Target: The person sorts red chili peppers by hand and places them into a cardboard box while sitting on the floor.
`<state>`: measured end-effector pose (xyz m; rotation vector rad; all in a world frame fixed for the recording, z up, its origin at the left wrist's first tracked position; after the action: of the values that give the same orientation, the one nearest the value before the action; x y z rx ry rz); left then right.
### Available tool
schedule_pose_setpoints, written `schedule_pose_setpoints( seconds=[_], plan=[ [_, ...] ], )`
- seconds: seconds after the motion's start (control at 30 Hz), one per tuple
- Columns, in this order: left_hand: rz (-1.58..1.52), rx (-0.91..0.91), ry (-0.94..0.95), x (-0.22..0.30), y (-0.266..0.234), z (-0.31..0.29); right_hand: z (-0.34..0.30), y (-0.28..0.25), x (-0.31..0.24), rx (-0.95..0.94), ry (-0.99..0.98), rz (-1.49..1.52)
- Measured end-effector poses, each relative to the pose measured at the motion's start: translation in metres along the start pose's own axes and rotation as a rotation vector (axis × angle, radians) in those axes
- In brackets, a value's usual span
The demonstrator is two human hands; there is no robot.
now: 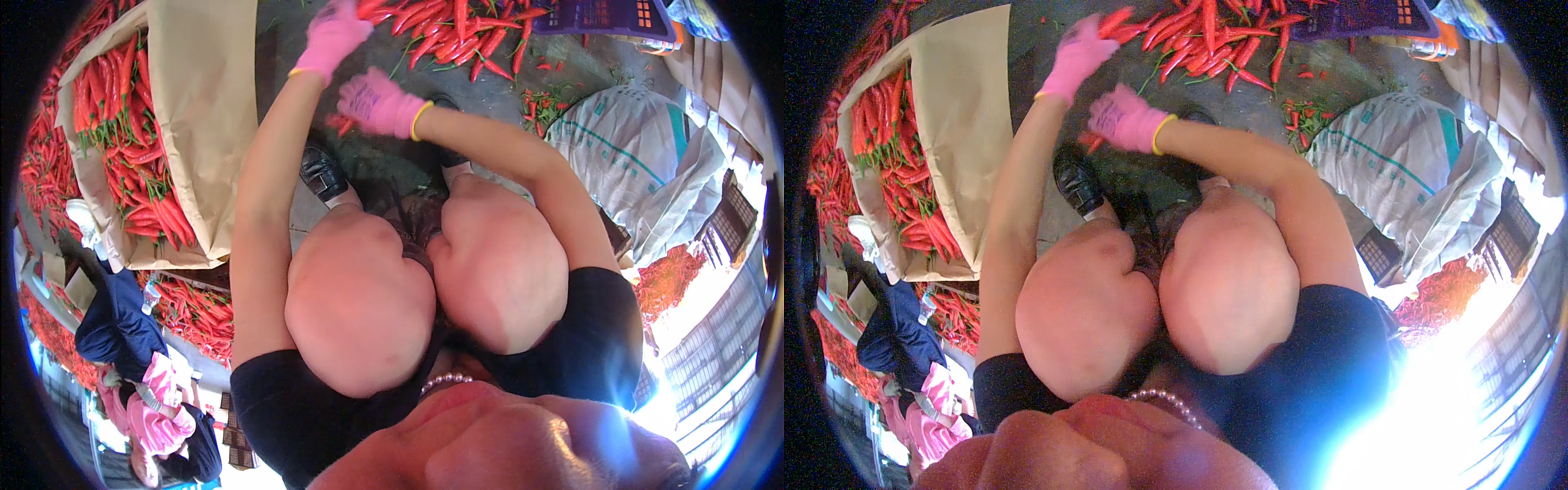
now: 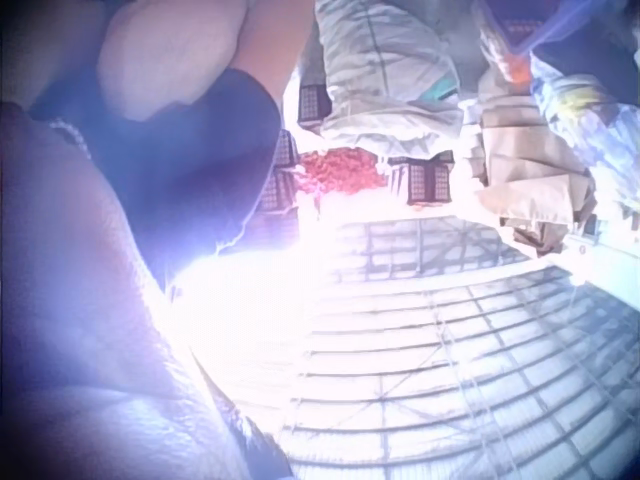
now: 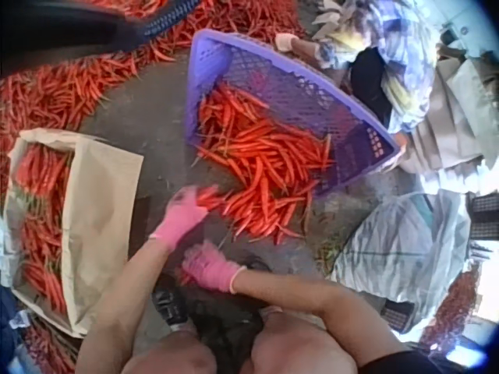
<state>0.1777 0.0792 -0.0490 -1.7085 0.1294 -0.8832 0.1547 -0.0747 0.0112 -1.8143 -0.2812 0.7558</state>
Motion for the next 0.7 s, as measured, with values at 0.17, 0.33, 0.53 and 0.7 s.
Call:
schedule_pose_setpoints(
  seconds=[0.17, 0.33, 0.53, 0.7],
  plan=[
    [0.351, -0.16, 0.237, 0.04, 0.034, 0.008, -0.068, -0.006, 0.028, 0.031, 0.347, 0.493],
    [0.327, -0.034, 0.299, 0.03, -0.011, -0.058, -0.204, 0.0, 0.184, 0.191, 1.164, 0.357],
    [0.09, 0.006, 0.432, 0.012, -0.024, -0.082, -0.152, 0.014, 0.129, 0.447, 0.555, 0.326],
    [-0.548, -0.038, -0.231, -0.031, -0.063, -0.12, -0.246, -0.015, 0.155, 0.553, 1.059, 0.604]
  ],
)
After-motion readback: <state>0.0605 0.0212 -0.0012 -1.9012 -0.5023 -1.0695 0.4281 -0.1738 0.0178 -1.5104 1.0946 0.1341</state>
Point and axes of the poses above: each hand's wrist, its own z-axis towards the middle knuckle, its own y-axis out of the palm, x = y × z, the point moved 8 cm from there along z, towards the middle knuckle, and after that the axes turned 2 degrees about z, right-handed, at the moved point
